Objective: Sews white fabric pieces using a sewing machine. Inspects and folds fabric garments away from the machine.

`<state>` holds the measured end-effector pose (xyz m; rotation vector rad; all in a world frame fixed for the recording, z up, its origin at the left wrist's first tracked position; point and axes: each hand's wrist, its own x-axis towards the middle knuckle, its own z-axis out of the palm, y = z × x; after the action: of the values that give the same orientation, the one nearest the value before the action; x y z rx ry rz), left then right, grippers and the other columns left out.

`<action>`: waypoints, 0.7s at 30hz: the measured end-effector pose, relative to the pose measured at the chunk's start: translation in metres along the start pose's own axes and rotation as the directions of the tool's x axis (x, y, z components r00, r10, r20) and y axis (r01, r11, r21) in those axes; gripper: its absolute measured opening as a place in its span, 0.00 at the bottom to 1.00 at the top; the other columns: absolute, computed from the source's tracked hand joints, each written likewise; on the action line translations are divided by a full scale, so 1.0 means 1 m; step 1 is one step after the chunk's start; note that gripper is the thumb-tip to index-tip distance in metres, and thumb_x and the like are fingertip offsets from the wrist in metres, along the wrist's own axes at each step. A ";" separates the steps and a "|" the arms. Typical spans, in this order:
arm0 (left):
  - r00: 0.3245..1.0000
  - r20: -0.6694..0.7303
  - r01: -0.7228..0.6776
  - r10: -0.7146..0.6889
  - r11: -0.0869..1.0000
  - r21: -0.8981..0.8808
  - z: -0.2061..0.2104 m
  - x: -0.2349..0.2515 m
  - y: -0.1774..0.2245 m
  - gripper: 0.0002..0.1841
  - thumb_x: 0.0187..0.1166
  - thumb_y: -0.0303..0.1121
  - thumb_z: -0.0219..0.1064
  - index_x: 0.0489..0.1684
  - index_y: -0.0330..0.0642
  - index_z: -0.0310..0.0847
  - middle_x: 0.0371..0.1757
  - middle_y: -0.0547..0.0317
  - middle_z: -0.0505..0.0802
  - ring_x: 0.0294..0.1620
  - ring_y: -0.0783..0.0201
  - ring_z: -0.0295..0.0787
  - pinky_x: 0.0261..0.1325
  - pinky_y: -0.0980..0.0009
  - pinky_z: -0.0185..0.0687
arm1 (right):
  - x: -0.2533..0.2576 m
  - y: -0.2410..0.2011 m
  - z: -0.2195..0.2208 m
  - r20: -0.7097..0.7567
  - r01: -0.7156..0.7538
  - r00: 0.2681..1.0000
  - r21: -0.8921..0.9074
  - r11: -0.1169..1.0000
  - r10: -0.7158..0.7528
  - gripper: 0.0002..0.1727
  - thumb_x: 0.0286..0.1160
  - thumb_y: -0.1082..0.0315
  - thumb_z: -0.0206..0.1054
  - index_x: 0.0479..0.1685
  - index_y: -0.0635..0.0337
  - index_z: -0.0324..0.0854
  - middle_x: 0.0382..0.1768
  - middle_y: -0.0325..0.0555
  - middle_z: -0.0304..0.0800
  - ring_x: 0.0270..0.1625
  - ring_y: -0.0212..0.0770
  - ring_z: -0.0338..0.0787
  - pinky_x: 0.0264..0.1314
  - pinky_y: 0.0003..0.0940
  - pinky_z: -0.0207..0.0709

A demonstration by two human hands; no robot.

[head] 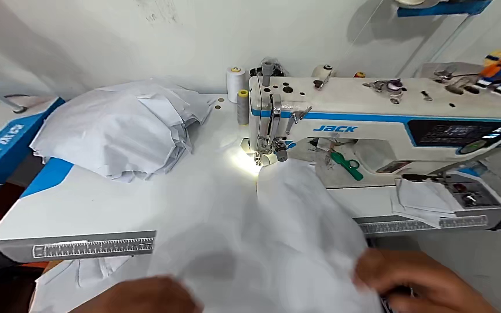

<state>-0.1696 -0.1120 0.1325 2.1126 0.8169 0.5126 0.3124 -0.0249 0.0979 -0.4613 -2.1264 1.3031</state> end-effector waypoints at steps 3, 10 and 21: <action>0.904 -0.424 0.184 -0.056 0.946 0.267 0.049 0.054 -0.072 0.25 0.86 0.57 0.58 0.71 0.54 0.86 0.73 0.64 0.89 0.78 0.63 0.80 0.81 0.57 0.76 | 0.049 0.064 0.043 -0.345 -0.270 0.934 -0.524 0.808 0.088 0.20 0.88 0.50 0.59 0.69 0.44 0.86 0.75 0.34 0.84 0.80 0.39 0.78 0.81 0.47 0.75; 0.894 -0.426 0.403 -0.137 0.660 0.634 0.044 0.108 -0.131 0.45 0.75 0.78 0.45 0.84 0.59 0.75 0.89 0.55 0.72 0.92 0.44 0.59 0.85 0.29 0.52 | 0.086 0.127 0.018 -0.165 -0.198 0.980 -0.853 0.483 0.109 0.36 0.84 0.32 0.49 0.86 0.38 0.72 0.92 0.42 0.60 0.95 0.50 0.53 0.92 0.66 0.50; 0.948 -0.269 0.316 -0.170 0.601 0.734 0.003 0.174 -0.155 0.57 0.63 0.86 0.43 0.91 0.57 0.64 0.91 0.47 0.67 0.93 0.41 0.55 0.83 0.23 0.46 | 0.132 0.155 -0.063 -0.003 -0.069 0.987 -0.909 0.411 0.160 0.46 0.77 0.23 0.41 0.88 0.39 0.69 0.85 0.49 0.70 0.86 0.57 0.69 0.82 0.64 0.62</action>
<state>-0.1028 0.0810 0.0214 2.6743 1.6380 0.1899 0.2505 0.1641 0.0217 -1.0118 -2.7838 0.0246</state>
